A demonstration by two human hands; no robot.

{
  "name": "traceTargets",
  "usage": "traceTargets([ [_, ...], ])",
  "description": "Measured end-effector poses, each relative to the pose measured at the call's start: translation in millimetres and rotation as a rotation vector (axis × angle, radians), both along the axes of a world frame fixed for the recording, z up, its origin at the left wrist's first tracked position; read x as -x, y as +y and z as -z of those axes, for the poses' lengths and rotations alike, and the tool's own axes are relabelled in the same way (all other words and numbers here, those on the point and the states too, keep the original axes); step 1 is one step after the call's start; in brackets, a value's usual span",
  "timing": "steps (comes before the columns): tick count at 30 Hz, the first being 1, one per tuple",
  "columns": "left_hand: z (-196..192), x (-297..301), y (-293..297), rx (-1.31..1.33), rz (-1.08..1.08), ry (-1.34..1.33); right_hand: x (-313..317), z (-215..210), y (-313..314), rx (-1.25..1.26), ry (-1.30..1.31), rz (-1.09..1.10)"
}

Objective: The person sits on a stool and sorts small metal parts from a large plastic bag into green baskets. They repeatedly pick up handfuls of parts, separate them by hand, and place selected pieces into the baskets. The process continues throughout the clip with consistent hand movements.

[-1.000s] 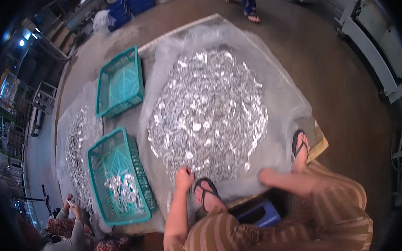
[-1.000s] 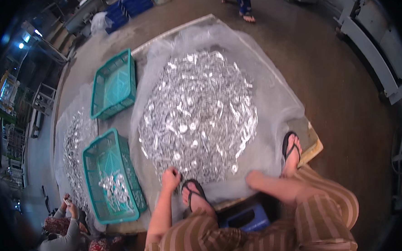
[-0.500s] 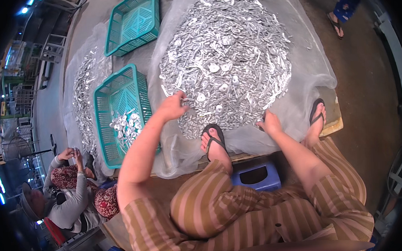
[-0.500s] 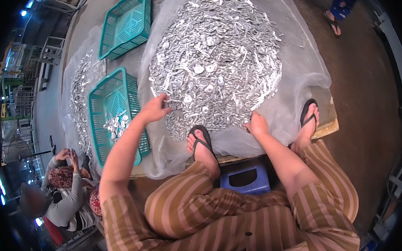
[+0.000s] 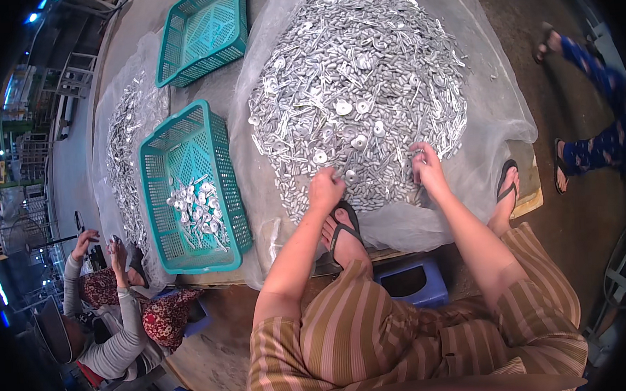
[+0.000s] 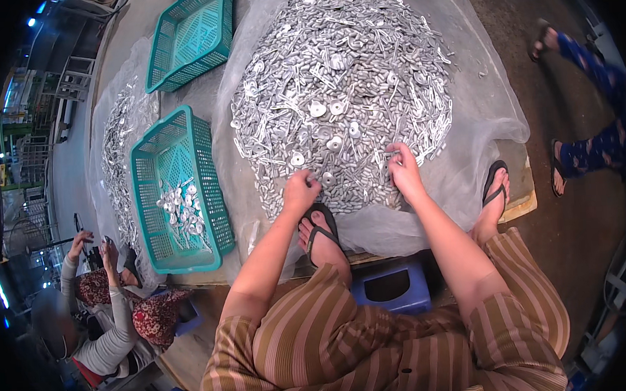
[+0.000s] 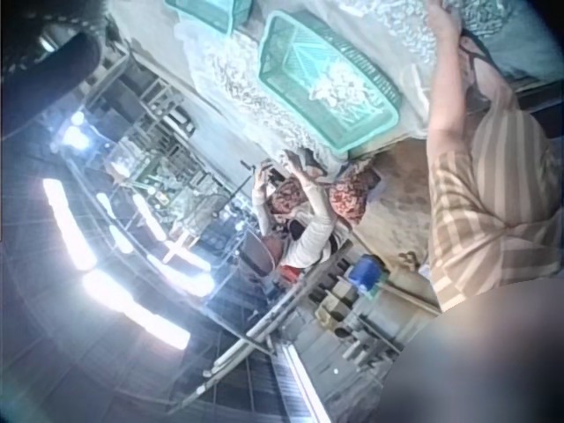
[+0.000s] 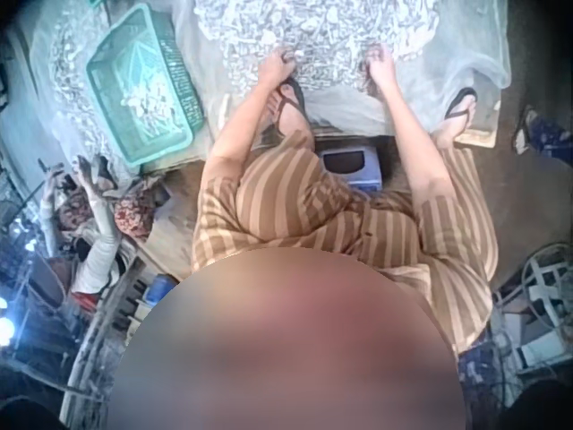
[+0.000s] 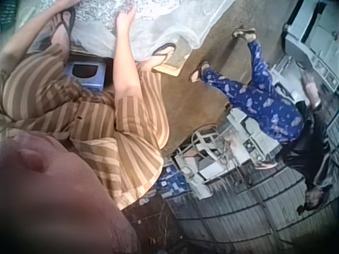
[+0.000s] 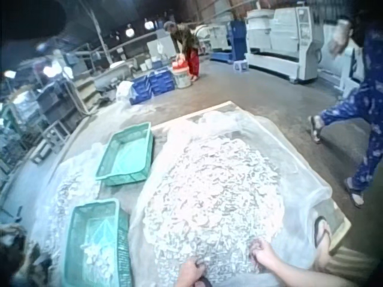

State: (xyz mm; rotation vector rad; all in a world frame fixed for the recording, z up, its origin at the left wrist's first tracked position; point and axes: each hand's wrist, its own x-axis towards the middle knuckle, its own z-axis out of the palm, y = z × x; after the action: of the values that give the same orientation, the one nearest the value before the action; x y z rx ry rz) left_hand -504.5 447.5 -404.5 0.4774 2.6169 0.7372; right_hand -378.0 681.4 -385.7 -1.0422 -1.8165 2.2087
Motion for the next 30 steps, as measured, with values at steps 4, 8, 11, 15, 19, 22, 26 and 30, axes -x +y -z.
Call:
traceTargets([
  [4,-8,35,-8,-0.115,-0.114,0.207,48,6,-1,-0.697,-0.080,-0.071],
  [8,-27,76,10,-0.205,0.007,0.349,95,-18,-22,-0.990,-0.128,-0.190],
  [11,-24,77,36,-0.245,0.279,0.414,93,-7,-30,-1.136,-0.182,-0.361],
  [15,-15,53,23,-0.135,0.461,0.324,50,4,-49,-1.134,-0.117,-0.522],
  [19,-48,29,-22,-0.030,0.486,0.025,-5,21,-53,-1.036,-0.059,-0.547],
  [22,-56,29,-41,-0.105,0.257,-0.086,-22,24,-44,-0.943,-0.090,-0.451],
  [26,-51,42,-55,-0.058,-0.029,0.036,-1,-2,-57,-0.873,-0.011,-0.417],
  [30,-26,33,-29,-0.038,0.063,0.121,29,-10,-83,-0.959,0.047,-0.509],
])
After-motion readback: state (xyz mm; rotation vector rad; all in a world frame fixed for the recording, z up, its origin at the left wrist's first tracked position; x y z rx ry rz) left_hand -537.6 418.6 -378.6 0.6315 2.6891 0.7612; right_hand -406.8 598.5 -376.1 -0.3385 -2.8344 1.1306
